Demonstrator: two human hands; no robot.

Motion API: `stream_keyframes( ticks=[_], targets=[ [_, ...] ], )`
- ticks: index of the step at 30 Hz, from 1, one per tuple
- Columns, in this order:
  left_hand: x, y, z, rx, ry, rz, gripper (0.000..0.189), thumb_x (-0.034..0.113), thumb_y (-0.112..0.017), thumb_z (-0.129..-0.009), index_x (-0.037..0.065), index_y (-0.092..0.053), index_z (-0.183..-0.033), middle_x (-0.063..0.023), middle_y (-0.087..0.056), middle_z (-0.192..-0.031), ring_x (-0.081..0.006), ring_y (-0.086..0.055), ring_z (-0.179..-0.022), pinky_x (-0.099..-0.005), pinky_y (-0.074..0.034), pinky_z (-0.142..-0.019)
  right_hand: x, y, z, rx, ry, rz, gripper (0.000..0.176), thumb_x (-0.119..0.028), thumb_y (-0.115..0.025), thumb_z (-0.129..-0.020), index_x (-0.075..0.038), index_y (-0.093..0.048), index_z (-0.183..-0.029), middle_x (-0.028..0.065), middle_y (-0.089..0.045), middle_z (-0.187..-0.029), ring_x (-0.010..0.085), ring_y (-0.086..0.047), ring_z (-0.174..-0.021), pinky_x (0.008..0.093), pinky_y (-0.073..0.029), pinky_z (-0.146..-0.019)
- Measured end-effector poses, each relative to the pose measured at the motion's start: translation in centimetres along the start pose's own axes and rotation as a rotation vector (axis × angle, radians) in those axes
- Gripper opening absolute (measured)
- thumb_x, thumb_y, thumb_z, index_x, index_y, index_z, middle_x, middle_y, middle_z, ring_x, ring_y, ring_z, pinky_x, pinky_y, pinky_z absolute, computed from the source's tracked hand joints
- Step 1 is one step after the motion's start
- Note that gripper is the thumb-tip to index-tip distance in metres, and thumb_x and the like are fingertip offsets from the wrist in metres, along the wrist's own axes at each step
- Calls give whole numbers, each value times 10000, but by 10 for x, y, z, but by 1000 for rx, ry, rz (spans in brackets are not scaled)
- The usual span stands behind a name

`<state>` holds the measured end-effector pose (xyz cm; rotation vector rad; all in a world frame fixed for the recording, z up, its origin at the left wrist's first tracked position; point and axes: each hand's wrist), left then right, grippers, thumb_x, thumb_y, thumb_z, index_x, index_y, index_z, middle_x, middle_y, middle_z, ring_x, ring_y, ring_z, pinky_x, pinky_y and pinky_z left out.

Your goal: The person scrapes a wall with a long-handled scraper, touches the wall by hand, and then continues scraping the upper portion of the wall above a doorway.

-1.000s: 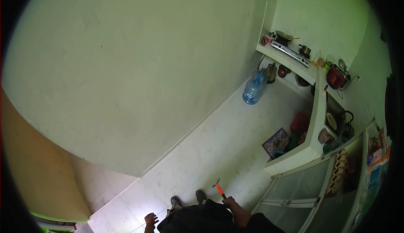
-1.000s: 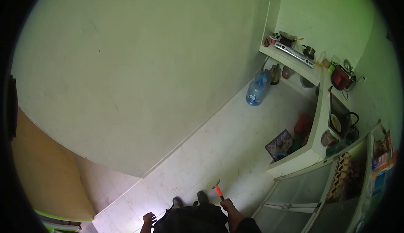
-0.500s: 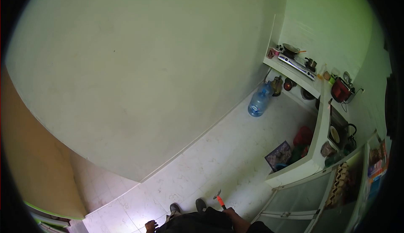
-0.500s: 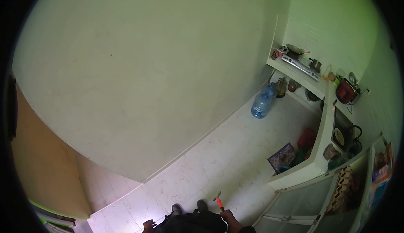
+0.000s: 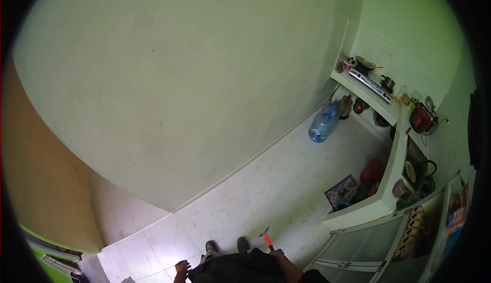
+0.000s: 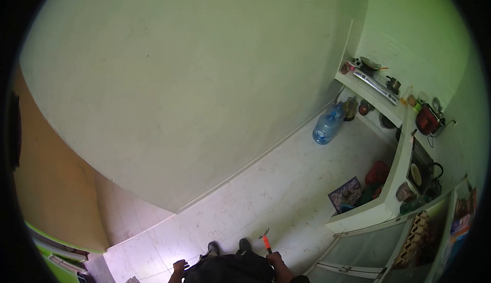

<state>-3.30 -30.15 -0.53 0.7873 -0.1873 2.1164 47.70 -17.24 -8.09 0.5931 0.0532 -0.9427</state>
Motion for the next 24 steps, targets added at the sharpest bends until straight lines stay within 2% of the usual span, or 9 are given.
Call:
stream_keyframes(
  ticks=[4,7,10,11,12,15,18,21,24],
  targets=[
    [-2,2,8,13,-18,-32,378,179,-599,-953,-41,-565,-1259,-193,-674,-1090,-348,-696,-943,-498,-604,-749,-14,8,24,30,-63,-9,464,-346,-718,-761,35,-710,-1026,222,-733,-1048,347,-720,-1000,432,-575,-845],
    [-3,2,6,25,-6,-8,380,177,-609,-945,-47,-566,-1249,-198,-672,-1080,-349,-696,-934,-508,-605,-740,-13,4,22,136,-14,-5,383,-298,-725,-800,39,-705,-982,209,-733,-900,329,-741,-816,440,-589,-704],
    [-2,-4,9,52,-85,28,383,170,-620,-933,-56,-568,-1238,-203,-674,-1040,-342,-704,-878,-493,-611,-683,-26,29,49,103,8,-345,448,-287,-775,-807,88,-687,-1036,174,-719,-831,274,-711,-722,420,-565,-645],
    [-2,-7,10,59,-143,42,384,166,-625,-929,-60,-569,-1234,-204,-675,-1019,-338,-707,-850,-484,-613,-654,-3,18,6,62,77,-539,347,-216,-734,-880,38,-636,-1094,135,-635,-682,227,-618,-530,408,-506,-484],
    [3,-11,12,52,-182,94,381,161,-639,-922,-67,-577,-1221,-201,-680,-991,-324,-711,-818,-459,-612,-616,-6,27,8,76,95,-654,323,-206,-719,-898,8,-604,-1110,104,-588,-640,197,-563,-473,382,-464,-432],
    [24,-32,16,87,-338,53,383,207,-643,-946,-66,-596,-1211,-200,-693,-1031,-299,-719,-862,-406,-607,-643,-32,70,8,150,196,-889,297,-231,-685,-949,-45,-545,-1133,52,-521,-572,162,-488,-385,334,-396,-348],
    [60,-61,32,21,-500,74,385,223,-620,-975,-64,-598,-1230,-211,-693,-1099,-315,-726,-940,-400,-616,-703,-63,137,-9,310,405,-921,301,-287,-668,-976,-49,-553,-1118,33,-499,-538,149,-474,-365,320,-375,-332],
    [120,-98,70,-80,-591,75,394,246,-601,-1003,-59,-599,-1253,-204,-693,-1146,-320,-717,-989,-417,-610,-763,-141,225,22,415,594,-1003,262,-315,-605,-1021,-56,-566,-1037,20,-481,-522,129,-433,-332,294,-339,-314],
    [179,-135,109,-188,-688,28,391,257,-590,-1020,-47,-600,-1265,-207,-688,-1177,-322,-709,-1023,-413,-605,-791,-223,298,61,506,750,-1054,297,-345,-577,-1031,-76,-531,-914,-2,-456,-552,121,-430,-377,284,-342,-365]
  ],
)
Point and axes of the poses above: each hand's wrist, its own z-axis away from the middle knuckle, its own y-axis out of the back of the hand, x = y × z
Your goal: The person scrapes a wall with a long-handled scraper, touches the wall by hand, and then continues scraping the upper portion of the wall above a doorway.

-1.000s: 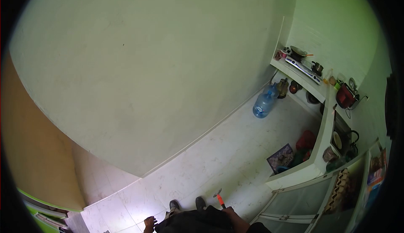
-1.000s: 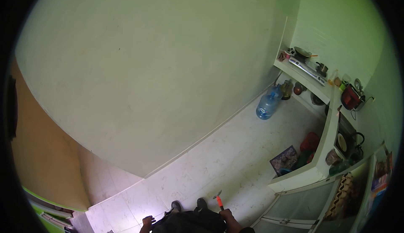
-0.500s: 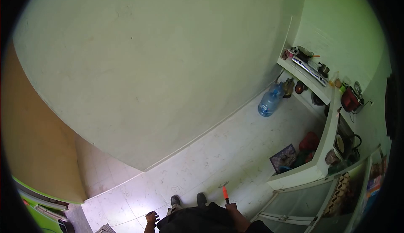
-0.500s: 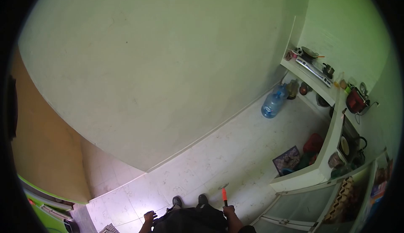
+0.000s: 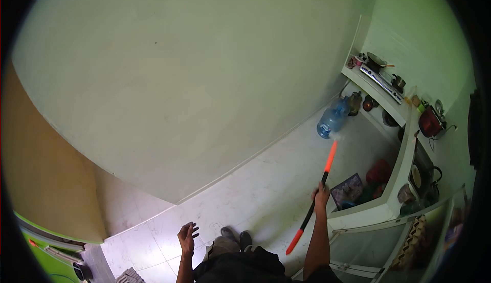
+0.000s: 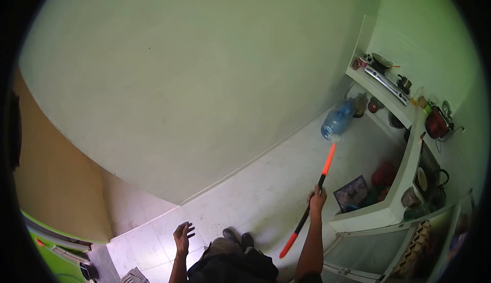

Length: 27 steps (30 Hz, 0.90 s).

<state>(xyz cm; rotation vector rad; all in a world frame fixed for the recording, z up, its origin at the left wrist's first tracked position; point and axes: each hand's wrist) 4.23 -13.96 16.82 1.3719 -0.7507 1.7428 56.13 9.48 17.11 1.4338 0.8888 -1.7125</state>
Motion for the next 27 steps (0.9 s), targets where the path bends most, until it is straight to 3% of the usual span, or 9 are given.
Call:
stream_keyframes(
  ticks=[2,4,7,12,15,19,20,24,27],
  targets=[
    [39,-26,-9,-101,-53,4,381,253,-574,-1031,-41,-601,-1271,-205,-686,-1195,-317,-704,-1044,-402,-602,-809,-58,-35,-20,3,31,-119,242,-278,-596,-994,-82,-534,-867,11,-503,-668,123,-493,-494,297,-403,-455],
    [81,-49,-15,-205,-91,-6,374,261,-549,-1048,-27,-604,-1281,-194,-677,-1235,-308,-691,-1086,-397,-588,-855,-112,-75,-22,0,-10,-265,191,-225,-618,-920,-41,-585,-959,21,-542,-734,117,-499,-537,287,-403,-473],
    [131,-82,-23,-359,-148,31,349,257,-546,-1054,1,-619,-1280,-154,-682,-1243,-277,-679,-1110,-395,-567,-883,-154,-132,-14,-32,-24,-357,494,-250,-540,-932,-77,-517,-1395,25,-518,-714,106,-426,-468,264,-343,-404],
    [176,-122,-40,-744,-176,-4,533,363,-491,-1064,26,-469,-1477,-134,-506,-1493,-290,-524,-1334,-426,-467,-1049,-190,-230,27,-100,-22,-462,392,-410,-510,-1057,-151,-514,-1352,-8,-496,-642,79,-417,-430,240,-336,-380],
    [176,-151,-53,-894,-124,47,549,327,-483,-1070,26,-395,-1521,-139,-486,-1498,-273,-539,-1301,-404,-463,-1056,-196,-266,28,-204,-22,-426,443,-400,-507,-1064,-124,-507,-1410,-17,-474,-655,73,-406,-461,242,-336,-404],
    [180,-189,-54,-900,99,-6,514,337,-491,-1076,40,-425,-1490,-74,-652,-1144,-124,-625,-820,-269,-523,-765,-206,-296,2,-300,-11,-403,425,-384,-540,-1054,-106,-540,-1375,-19,-463,-641,72,-405,-434,245,-339,-389],
    [187,-205,-51,-837,84,21,472,327,-498,-1076,47,-462,-1454,-13,-616,-929,-56,-513,-657,-213,-427,-601,-208,-302,-8,-310,-15,-390,433,-395,-568,-1039,-103,-552,-1358,-15,-470,-647,74,-415,-426,246,-344,-380],
    [169,-259,-68,-701,147,163,459,341,-500,-1071,31,-478,-1408,21,-470,-756,-49,-388,-589,-217,-313,-517,-208,-315,-54,-362,30,-354,436,-409,-598,-1020,-88,-558,-1311,-7,-489,-659,80,-437,-422,252,-360,-378],
    [143,-306,-78,-539,88,180,488,366,-528,-1052,22,-495,-1396,24,-473,-759,-45,-383,-578,-212,-293,-513,-195,-315,-99,-476,38,-397,413,-403,-594,-1022,-84,-554,-1283,-3,-495,-662,86,-449,-420,262,-371,-378]
  ],
)
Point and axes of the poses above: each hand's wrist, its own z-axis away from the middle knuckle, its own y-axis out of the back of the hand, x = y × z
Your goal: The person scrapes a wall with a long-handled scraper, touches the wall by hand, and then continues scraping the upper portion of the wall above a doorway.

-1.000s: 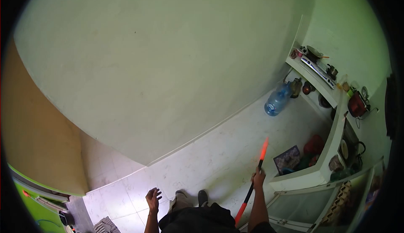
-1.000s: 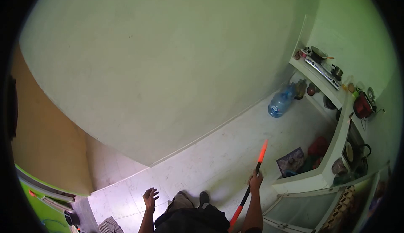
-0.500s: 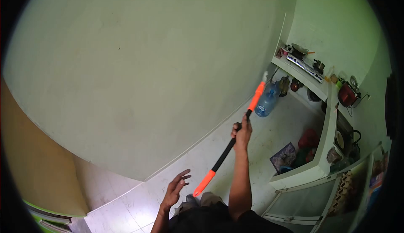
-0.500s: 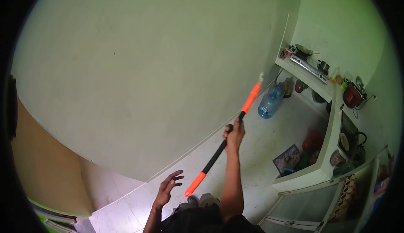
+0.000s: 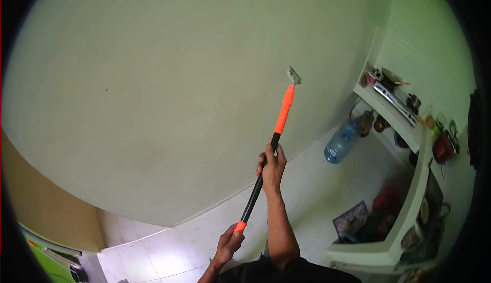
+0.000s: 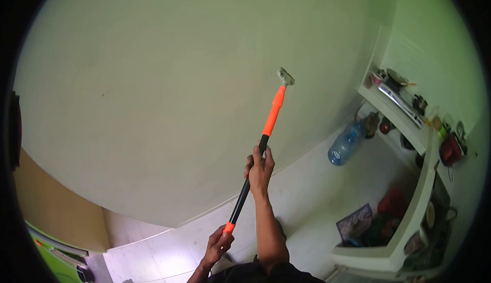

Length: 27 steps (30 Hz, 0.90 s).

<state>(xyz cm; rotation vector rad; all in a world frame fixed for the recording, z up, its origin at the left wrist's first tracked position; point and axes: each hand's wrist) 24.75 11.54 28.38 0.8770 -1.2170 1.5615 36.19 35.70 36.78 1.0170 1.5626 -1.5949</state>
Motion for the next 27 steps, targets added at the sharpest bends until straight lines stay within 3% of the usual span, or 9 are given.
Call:
stream_keyframes(
  ticks=[4,8,10,15,20,21,24,25,27],
  targets=[
    [-44,-57,-43,141,-42,41,531,389,-542,-1037,-8,-503,-1387,15,-479,-729,-49,-369,-544,-222,-293,-485,-4,36,-46,-135,-55,-10,357,-377,-585,-1030,-67,-551,-1203,6,-504,-666,93,-465,-421,267,-382,-381],
    [-48,-91,-64,190,-68,107,513,374,-523,-1046,-20,-525,-1375,5,-493,-715,-52,-384,-542,-224,-309,-480,-9,45,-91,-174,-107,-72,451,-487,-502,-1042,-47,-526,-1136,19,-502,-666,106,-463,-429,284,-401,-392],
    [-42,-87,-69,227,-59,75,499,369,-513,-1051,-23,-544,-1359,1,-508,-710,-49,-385,-525,-221,-308,-471,-3,41,-108,-220,-118,-199,566,-571,-422,-1045,-26,-513,-1167,26,-490,-661,112,-460,-444,276,-407,-407],
    [-8,-70,-78,271,23,-29,508,387,-544,-1044,-29,-571,-1333,40,-490,-709,-31,-386,-559,-216,-302,-492,-3,29,-153,-189,-191,-309,679,-582,-394,-1051,-39,-415,-1459,31,-514,-726,109,-467,-541,287,-431,-507],
    [5,-67,-76,274,29,-104,515,371,-564,-1042,-27,-553,-1370,76,-471,-715,-17,-374,-580,-207,-291,-522,2,28,-183,-157,-130,-345,671,-546,-435,-1051,-55,-397,-1505,99,-621,-891,113,-510,-591,298,-465,-558],
    [12,-76,-77,365,44,-116,419,378,-569,-1035,-12,-658,-1160,20,-479,-625,-75,-380,-538,-268,-325,-502,-1,26,-192,-139,-119,-367,665,-541,-442,-1050,-46,-412,-1493,118,-642,-923,113,-523,-590,301,-478,-558],
    [11,-92,-78,395,35,-79,459,410,-539,-1035,-27,-644,-1125,25,-484,-633,-62,-391,-522,-240,-302,-478,-9,28,-211,-225,-99,-340,673,-532,-465,-1044,-22,-424,-1480,140,-657,-987,105,-528,-604,297,-479,-573],
    [18,-107,-80,499,-55,-145,380,424,-576,-1030,63,-630,-923,33,-492,-653,-78,-420,-548,-269,-350,-491,-12,26,-212,-213,-109,-347,686,-527,-485,-1039,3,-418,-1469,143,-652,-981,95,-506,-569,274,-450,-521],
    [9,-90,-79,415,-32,-173,390,439,-579,-1026,53,-636,-1024,35,-503,-673,-73,-424,-547,-259,-356,-492,-17,23,-211,-237,-111,-355,665,-534,-487,-1037,-2,-440,-1432,107,-631,-884,89,-469,-514,259,-403,-459]
  ],
)
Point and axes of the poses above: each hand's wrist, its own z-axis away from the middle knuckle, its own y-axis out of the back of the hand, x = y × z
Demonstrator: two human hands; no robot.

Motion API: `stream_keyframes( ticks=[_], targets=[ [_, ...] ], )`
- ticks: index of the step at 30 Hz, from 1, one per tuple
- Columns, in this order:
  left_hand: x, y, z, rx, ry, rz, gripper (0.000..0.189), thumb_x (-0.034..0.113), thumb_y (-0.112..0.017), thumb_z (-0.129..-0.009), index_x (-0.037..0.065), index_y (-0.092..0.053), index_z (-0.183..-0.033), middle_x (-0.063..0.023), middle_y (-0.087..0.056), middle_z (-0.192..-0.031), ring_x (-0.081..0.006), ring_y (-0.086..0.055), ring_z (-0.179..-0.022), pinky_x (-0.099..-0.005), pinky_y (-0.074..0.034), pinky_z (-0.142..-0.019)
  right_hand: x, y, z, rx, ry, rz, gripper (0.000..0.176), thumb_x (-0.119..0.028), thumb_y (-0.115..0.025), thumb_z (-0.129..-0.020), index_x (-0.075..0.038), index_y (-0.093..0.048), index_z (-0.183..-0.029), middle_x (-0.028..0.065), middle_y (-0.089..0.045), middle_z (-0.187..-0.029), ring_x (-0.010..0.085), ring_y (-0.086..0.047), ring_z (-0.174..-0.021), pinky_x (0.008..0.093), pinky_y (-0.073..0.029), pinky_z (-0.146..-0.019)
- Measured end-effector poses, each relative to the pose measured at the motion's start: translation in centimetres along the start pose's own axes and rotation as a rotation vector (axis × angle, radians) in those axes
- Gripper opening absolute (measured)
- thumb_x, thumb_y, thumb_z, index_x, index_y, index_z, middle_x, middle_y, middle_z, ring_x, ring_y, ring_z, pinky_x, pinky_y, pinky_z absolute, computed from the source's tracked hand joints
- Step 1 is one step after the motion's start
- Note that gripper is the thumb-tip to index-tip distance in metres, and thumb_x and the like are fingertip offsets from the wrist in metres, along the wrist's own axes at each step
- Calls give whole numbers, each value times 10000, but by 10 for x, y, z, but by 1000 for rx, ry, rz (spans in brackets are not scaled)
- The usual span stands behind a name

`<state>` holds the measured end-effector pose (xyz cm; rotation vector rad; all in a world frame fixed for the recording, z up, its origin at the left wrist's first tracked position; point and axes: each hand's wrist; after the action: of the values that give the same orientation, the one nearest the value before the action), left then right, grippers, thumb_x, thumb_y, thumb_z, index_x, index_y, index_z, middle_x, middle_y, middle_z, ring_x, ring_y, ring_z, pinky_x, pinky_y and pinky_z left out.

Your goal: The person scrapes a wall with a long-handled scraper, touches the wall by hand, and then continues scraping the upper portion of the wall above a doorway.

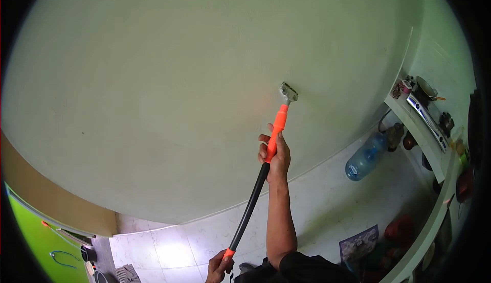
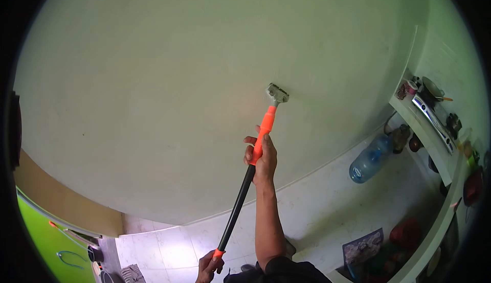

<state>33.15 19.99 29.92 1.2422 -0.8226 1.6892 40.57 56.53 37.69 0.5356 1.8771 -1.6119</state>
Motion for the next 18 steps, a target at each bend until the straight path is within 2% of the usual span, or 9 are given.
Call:
stream_keyframes(
  ticks=[1,2,4,6,9,13,14,17,18],
  targets=[
    [-3,3,-2,-41,8,-14,406,446,-581,-1024,48,-639,-1074,36,-508,-683,-70,-426,-547,-255,-359,-493,-3,-1,-1,-11,-7,-3,655,-537,-487,-1035,-5,-452,-1414,89,-621,-836,86,-450,-486,251,-380,-427],
    [4,-2,-7,-37,10,-50,406,453,-560,-1034,58,-629,-969,39,-497,-661,-66,-415,-545,-256,-352,-495,-5,1,-2,-14,-29,-6,625,-526,-481,-1041,-9,-461,-1392,64,-583,-785,76,-422,-466,243,-348,-405],
    [-5,-1,-17,-51,-44,-182,423,464,-542,-1040,70,-596,-898,40,-481,-646,-61,-410,-552,-256,-344,-499,-10,1,-7,-22,-61,-19,569,-503,-468,-1051,-18,-480,-1349,15,-506,-683,56,-365,-427,227,-285,-361],
    [-7,-7,-19,-35,-30,-295,475,474,-487,-1059,84,-517,-790,40,-436,-618,-73,-389,-576,-273,-331,-519,-11,-1,-7,2,-82,49,562,-539,-456,-1047,-35,-490,-1294,-12,-449,-627,65,-365,-405,241,-292,-355],
    [-23,-20,-15,46,-69,-339,480,460,-461,-1070,76,-510,-786,39,-410,-622,-93,-357,-595,-292,-321,-532,-11,-3,-3,14,-116,131,546,-564,-436,-1047,-55,-496,-1237,-17,-424,-613,68,-358,-397,248,-290,-353],
    [-11,-36,-17,101,-72,-276,475,426,-447,-1079,63,-499,-777,24,-405,-631,-107,-322,-601,-318,-308,-534,-29,-12,-12,24,-103,175,552,-593,-434,-1037,-66,-499,-1191,-16,-399,-614,66,-330,-393,251,-273,-356],
    [-8,-38,-24,80,-83,-343,457,391,-450,-1085,53,-494,-780,19,-399,-629,-112,-316,-598,-322,-304,-533,-36,-12,-21,31,-102,173,557,-597,-436,-1034,-67,-499,-1191,-17,-396,-611,67,-329,-391,252,-273,-356],
    [0,-48,-17,114,-2,-360,450,383,-446,-1088,57,-504,-783,18,-401,-628,-110,-323,-599,-315,-300,-535,-45,-10,-24,0,-116,200,520,-552,-395,-1060,-55,-482,-1182,-14,-416,-591,76,-374,-384,256,-314,-350],
    [-14,-66,-1,317,-85,-334,448,414,-447,-1084,71,-532,-809,3,-452,-660,-113,-369,-617,-319,-305,-544,-41,-9,-19,-3,-126,220,517,-550,-394,-1061,-55,-481,-1183,-13,-414,-588,76,-373,-383,258,-315,-348]
  ],
)
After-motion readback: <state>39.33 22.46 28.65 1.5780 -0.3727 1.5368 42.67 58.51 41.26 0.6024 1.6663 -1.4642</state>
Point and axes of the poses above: each hand's wrist, its own z-axis away from the middle knuckle, its own y-axis out of the back of the hand, x = y × z
